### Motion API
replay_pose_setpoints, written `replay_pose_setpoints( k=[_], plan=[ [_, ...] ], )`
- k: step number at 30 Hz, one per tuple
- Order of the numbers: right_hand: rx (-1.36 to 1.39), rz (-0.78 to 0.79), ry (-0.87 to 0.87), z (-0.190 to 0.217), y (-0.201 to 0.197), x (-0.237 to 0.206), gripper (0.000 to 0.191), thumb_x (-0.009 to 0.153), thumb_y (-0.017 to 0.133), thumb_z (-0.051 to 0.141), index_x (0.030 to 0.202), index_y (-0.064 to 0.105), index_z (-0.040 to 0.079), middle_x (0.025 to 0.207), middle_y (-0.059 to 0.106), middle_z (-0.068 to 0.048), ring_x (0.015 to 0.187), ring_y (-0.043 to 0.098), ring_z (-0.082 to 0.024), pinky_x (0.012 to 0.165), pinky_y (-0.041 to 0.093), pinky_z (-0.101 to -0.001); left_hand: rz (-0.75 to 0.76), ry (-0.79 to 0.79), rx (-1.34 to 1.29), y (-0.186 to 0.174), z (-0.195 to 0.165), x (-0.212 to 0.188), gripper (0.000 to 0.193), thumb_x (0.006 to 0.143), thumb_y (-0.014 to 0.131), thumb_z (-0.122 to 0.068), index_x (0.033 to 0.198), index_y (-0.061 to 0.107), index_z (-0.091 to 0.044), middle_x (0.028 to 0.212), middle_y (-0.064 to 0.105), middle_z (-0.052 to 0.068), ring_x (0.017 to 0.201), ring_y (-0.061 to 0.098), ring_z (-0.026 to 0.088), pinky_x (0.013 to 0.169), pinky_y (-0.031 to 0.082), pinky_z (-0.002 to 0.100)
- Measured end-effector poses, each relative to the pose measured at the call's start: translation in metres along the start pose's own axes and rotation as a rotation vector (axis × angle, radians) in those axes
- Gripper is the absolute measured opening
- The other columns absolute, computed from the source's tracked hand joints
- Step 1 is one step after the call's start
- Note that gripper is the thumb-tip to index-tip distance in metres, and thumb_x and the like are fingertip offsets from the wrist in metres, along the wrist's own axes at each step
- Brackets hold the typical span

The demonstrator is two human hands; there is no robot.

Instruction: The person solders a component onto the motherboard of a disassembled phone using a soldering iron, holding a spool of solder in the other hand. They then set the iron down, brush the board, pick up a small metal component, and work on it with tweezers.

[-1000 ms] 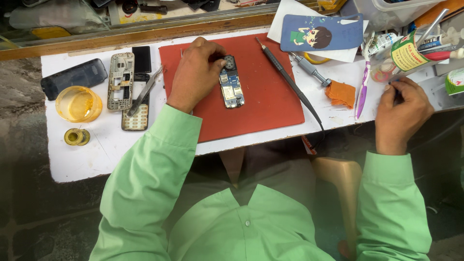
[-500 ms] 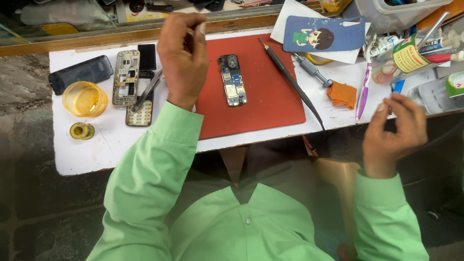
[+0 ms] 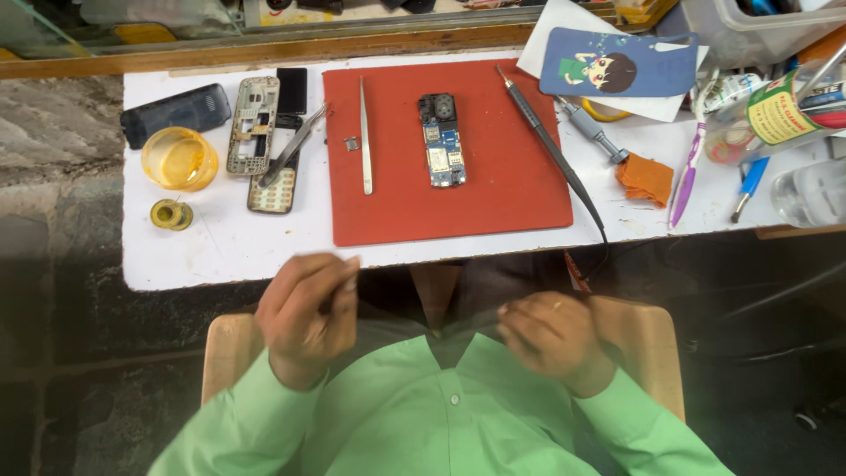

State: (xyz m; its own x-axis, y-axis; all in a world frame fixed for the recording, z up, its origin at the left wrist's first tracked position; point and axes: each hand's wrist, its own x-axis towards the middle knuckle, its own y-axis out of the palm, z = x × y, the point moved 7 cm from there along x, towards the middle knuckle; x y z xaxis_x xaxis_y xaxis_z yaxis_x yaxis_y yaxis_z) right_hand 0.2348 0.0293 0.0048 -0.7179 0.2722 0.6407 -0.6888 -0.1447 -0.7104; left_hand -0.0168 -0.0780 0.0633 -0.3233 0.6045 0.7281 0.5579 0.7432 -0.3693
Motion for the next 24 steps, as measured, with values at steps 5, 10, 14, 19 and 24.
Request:
replay_pose_setpoints(
  k=[5, 10, 14, 19, 24],
  plan=[
    [0.115, 0.080, 0.050, 0.001, 0.024, -0.010, 0.031, 0.077, 0.082, 0.008, 0.065, 0.054, 0.007, 0.082, 0.068, -0.010, 0.065, 0.064, -0.025, 0.055, 0.051, -0.0360, 0.016, 0.033, -0.027, 0.001, 0.008, -0.054, 0.024, 0.085, 0.070, 0.009, 0.108, 0.067, 0.002, 0.094, 0.069, 0.012, 0.081, 0.069, 0.022, 0.067, 0.057, 0.031],
    [0.137, 0.070, 0.107, 0.001, 0.032, -0.019, 0.029, 0.077, 0.079, 0.003, 0.062, 0.054, 0.005, 0.079, 0.068, -0.009, 0.061, 0.062, -0.024, 0.053, 0.048, -0.0360, 0.168, -0.148, 0.048, 0.019, 0.003, -0.081, 0.023, 0.083, 0.071, 0.005, 0.104, 0.072, -0.003, 0.095, 0.069, 0.010, 0.082, 0.070, 0.023, 0.068, 0.057, 0.032],
    [0.169, 0.093, 0.182, 0.017, 0.036, -0.023, 0.025, 0.076, 0.077, 0.002, 0.063, 0.057, 0.004, 0.078, 0.069, -0.008, 0.063, 0.063, -0.025, 0.055, 0.050, -0.0364, 0.140, -0.209, 0.061, 0.015, 0.004, -0.058, 0.019, 0.089, 0.073, 0.001, 0.108, 0.071, -0.002, 0.103, 0.066, 0.010, 0.088, 0.070, 0.024, 0.073, 0.057, 0.033],
    [0.305, 0.104, 0.310, 0.038, 0.037, -0.021, 0.013, 0.079, 0.076, 0.003, 0.072, 0.065, 0.002, 0.079, 0.070, -0.007, 0.068, 0.067, -0.024, 0.059, 0.053, -0.0355, 0.132, -0.358, 0.146, 0.013, 0.034, 0.003, 0.025, 0.092, 0.074, -0.004, 0.117, 0.069, -0.003, 0.116, 0.062, 0.013, 0.082, 0.064, 0.026, 0.071, 0.054, 0.036],
    [0.276, 0.072, 0.304, 0.029, 0.026, -0.005, 0.017, 0.078, 0.078, 0.004, 0.069, 0.063, 0.004, 0.081, 0.071, -0.008, 0.067, 0.066, -0.024, 0.058, 0.053, -0.0351, 0.198, -0.432, 0.255, 0.033, 0.058, 0.046, 0.032, 0.093, 0.076, -0.016, 0.120, 0.066, -0.004, 0.114, 0.061, 0.014, 0.081, 0.061, 0.029, 0.075, 0.051, 0.041]
  ],
)
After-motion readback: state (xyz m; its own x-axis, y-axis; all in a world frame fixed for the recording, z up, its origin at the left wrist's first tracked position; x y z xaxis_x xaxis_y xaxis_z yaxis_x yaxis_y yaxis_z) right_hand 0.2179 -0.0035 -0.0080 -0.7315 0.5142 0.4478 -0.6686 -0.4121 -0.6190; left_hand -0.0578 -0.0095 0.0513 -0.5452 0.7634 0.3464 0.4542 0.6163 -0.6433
